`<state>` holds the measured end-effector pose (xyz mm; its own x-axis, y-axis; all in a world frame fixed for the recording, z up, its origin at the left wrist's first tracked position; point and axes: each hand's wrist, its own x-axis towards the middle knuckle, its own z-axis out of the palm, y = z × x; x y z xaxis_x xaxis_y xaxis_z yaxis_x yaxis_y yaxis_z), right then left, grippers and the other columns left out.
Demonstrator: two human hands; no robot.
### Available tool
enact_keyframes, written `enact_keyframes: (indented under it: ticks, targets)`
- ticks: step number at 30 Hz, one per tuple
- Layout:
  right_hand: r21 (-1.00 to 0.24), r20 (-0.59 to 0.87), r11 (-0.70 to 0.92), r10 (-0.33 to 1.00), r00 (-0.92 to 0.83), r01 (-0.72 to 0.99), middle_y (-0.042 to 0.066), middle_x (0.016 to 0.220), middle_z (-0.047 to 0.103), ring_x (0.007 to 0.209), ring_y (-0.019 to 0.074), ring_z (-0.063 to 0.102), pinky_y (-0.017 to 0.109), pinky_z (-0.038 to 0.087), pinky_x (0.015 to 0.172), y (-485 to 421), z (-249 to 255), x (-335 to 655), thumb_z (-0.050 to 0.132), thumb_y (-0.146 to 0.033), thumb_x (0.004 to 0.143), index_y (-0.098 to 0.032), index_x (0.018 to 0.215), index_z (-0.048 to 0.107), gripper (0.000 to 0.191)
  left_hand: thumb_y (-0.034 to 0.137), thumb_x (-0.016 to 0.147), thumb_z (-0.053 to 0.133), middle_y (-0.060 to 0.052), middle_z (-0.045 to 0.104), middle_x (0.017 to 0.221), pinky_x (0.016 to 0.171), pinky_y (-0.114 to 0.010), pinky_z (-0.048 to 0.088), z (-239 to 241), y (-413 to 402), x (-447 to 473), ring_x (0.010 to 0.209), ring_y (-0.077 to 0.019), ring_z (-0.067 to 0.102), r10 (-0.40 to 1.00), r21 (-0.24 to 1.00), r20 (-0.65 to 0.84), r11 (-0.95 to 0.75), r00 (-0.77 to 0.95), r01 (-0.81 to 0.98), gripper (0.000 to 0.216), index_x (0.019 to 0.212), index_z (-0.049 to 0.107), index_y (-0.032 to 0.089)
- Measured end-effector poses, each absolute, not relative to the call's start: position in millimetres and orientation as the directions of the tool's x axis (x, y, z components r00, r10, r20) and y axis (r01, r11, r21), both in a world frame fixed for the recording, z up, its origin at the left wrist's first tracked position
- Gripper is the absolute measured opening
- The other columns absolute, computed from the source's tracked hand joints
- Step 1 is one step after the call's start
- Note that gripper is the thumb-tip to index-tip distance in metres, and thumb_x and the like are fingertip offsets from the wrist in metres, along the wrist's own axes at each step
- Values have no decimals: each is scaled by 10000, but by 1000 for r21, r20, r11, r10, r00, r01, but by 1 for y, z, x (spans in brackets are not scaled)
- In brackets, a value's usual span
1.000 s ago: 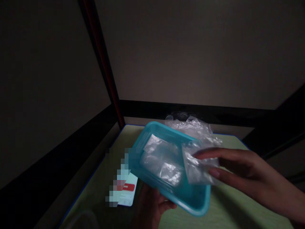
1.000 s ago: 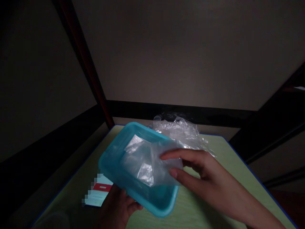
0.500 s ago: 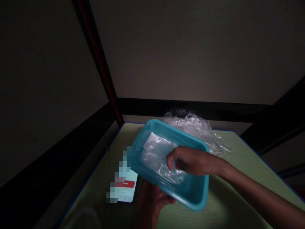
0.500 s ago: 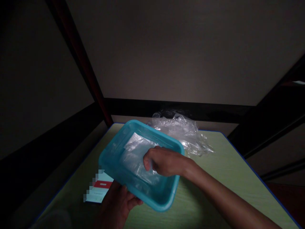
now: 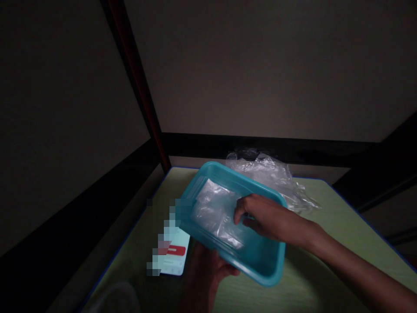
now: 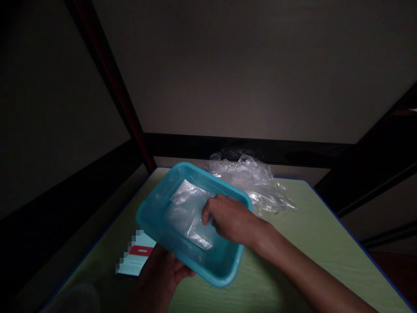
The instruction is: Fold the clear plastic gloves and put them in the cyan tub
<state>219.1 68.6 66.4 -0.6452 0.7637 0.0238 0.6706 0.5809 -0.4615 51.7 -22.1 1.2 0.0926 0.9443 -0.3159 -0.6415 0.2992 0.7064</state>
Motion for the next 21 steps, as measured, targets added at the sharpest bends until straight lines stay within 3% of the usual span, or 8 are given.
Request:
enact_keyframes:
  ticks: [9, 16, 21]
  targets:
    - [-489, -61, 579, 723, -688, 652, 46, 828, 649, 813, 164, 575, 263, 432, 713, 73, 68, 207, 531, -5, 719, -154, 778, 637, 192, 379, 645, 785, -92, 694, 846, 604, -302, 541, 1, -20, 51, 702, -216, 668, 950, 724, -295, 290, 99, -627, 662, 1224, 519, 199]
    - [-423, 5, 667, 678, -735, 613, 50, 852, 629, 836, 170, 559, 290, 409, 753, 73, 51, 210, 506, 5, 722, -150, 851, 606, 225, 391, 667, 767, -110, 693, 877, 605, -295, 535, 4, -22, 52, 696, -207, 664, 959, 741, -266, 270, 100, -615, 628, 1210, 530, 184]
    - [-349, -42, 681, 674, -737, 643, 79, 916, 626, 872, 178, 559, 299, 412, 767, 69, 56, 207, 488, 17, 735, -140, 920, 610, 271, 394, 683, 753, -111, 687, 900, 612, -305, 534, 2, -22, 52, 726, -220, 666, 965, 754, -249, 247, 83, -609, 594, 1198, 537, 189]
